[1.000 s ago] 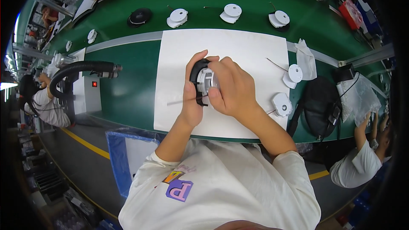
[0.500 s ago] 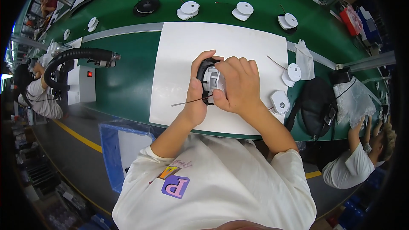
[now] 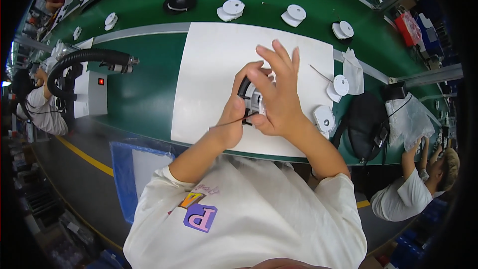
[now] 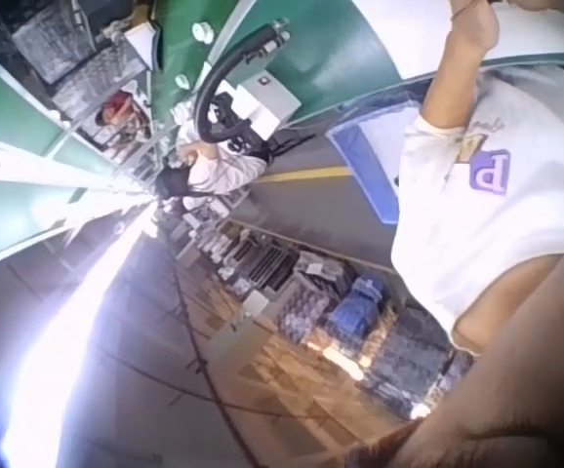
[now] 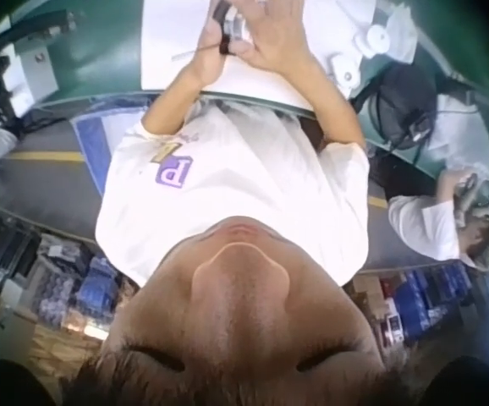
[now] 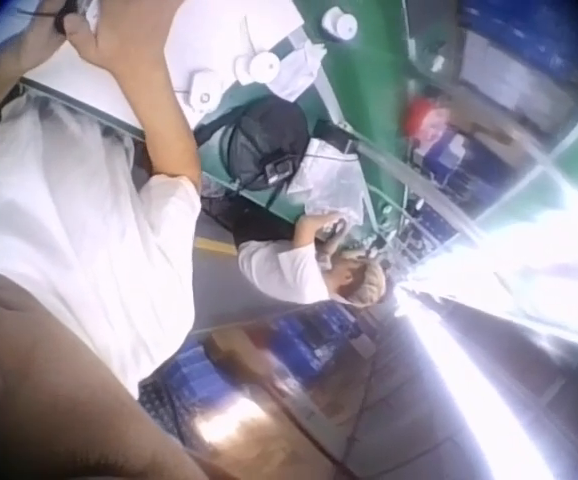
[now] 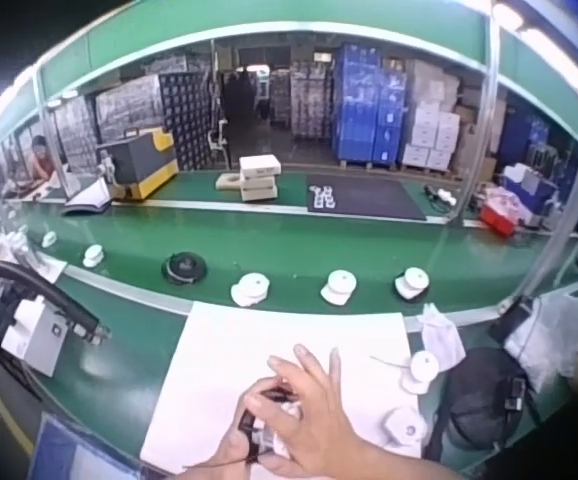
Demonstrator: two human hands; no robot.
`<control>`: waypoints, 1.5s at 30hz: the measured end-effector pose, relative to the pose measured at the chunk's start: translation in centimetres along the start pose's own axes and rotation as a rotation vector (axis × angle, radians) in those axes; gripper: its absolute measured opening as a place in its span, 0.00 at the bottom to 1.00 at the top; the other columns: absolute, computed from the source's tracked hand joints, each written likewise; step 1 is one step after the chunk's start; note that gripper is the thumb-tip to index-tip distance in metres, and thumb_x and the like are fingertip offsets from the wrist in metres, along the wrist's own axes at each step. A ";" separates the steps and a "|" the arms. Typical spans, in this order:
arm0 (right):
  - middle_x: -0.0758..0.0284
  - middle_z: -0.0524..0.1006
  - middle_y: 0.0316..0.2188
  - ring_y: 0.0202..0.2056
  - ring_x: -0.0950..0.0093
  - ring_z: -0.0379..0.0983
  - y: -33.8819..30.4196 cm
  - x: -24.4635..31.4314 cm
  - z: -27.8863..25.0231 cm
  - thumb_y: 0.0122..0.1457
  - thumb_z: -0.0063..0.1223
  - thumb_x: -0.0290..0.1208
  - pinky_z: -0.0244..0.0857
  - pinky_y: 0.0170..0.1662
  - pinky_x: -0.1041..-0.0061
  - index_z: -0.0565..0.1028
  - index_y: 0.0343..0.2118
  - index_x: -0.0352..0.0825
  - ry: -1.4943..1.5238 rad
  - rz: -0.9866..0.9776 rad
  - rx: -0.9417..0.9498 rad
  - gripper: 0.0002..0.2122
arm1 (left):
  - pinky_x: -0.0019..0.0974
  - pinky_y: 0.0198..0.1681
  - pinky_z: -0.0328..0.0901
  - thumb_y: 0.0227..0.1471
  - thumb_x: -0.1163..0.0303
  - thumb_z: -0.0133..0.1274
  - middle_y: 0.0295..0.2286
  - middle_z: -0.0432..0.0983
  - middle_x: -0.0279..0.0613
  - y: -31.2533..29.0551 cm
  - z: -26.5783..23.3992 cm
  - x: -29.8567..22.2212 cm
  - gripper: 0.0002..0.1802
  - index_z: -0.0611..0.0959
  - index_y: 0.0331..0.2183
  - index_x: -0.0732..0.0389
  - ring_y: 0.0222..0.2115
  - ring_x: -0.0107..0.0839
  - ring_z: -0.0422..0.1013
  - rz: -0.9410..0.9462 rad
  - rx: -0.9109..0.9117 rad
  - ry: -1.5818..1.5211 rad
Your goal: The person assembles LED light fixtures by hand, connecting wires to an LED light base and attaching a plastic cover.
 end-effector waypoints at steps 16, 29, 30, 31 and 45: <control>0.61 0.75 0.34 0.38 0.64 0.70 1.7 -5.2 -1.4 0.64 0.37 0.47 0.56 0.45 0.61 0.65 0.62 0.42 -0.351 0.338 0.430 0.25 | 0.41 0.61 0.55 0.66 0.43 0.27 0.57 0.63 0.38 6.5 1.7 4.2 0.33 0.59 0.64 0.50 0.60 0.35 0.59 -0.254 -0.192 -0.373; 0.56 0.78 0.31 0.34 0.61 0.76 -2.7 -28.9 -6.7 0.64 0.42 0.45 0.65 0.40 0.61 0.63 0.60 0.46 -0.906 0.474 0.361 0.22 | 0.33 0.48 0.64 0.61 0.68 0.47 0.44 0.72 0.40 15.0 0.1 7.9 0.14 0.75 0.48 0.60 0.41 0.28 0.70 -0.169 0.017 0.282; 0.55 0.79 0.33 0.36 0.61 0.76 -3.3 -30.4 -6.3 0.65 0.42 0.46 0.65 0.43 0.61 0.63 0.61 0.47 -1.066 0.427 0.405 0.23 | 0.33 0.47 0.65 0.61 0.68 0.47 0.45 0.72 0.40 14.8 -0.1 7.8 0.14 0.74 0.48 0.61 0.41 0.28 0.71 -0.185 0.014 0.277; 0.56 0.79 0.34 0.38 0.61 0.76 -3.5 -31.4 -5.5 0.65 0.41 0.47 0.64 0.45 0.61 0.62 0.61 0.48 -1.068 0.452 0.469 0.23 | 0.33 0.47 0.65 0.61 0.68 0.47 0.45 0.72 0.40 14.3 -0.2 7.6 0.14 0.74 0.48 0.61 0.41 0.28 0.71 -0.185 0.024 0.283; 0.52 0.77 0.42 0.44 0.59 0.74 0.6 -33.4 2.5 0.66 0.34 0.52 0.59 0.50 0.59 0.56 0.66 0.50 -0.783 0.613 0.591 0.26 | 0.40 0.48 0.69 0.61 0.68 0.46 0.39 0.76 0.47 2.8 -4.6 1.7 0.13 0.77 0.42 0.65 0.39 0.36 0.76 -0.166 -0.227 0.299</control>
Point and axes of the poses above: each hand's wrist, its own y-axis towards the middle knuckle, its own z-axis out of the palm, x = y × z, the point moved 4 cm from there along y, towards the middle knuckle
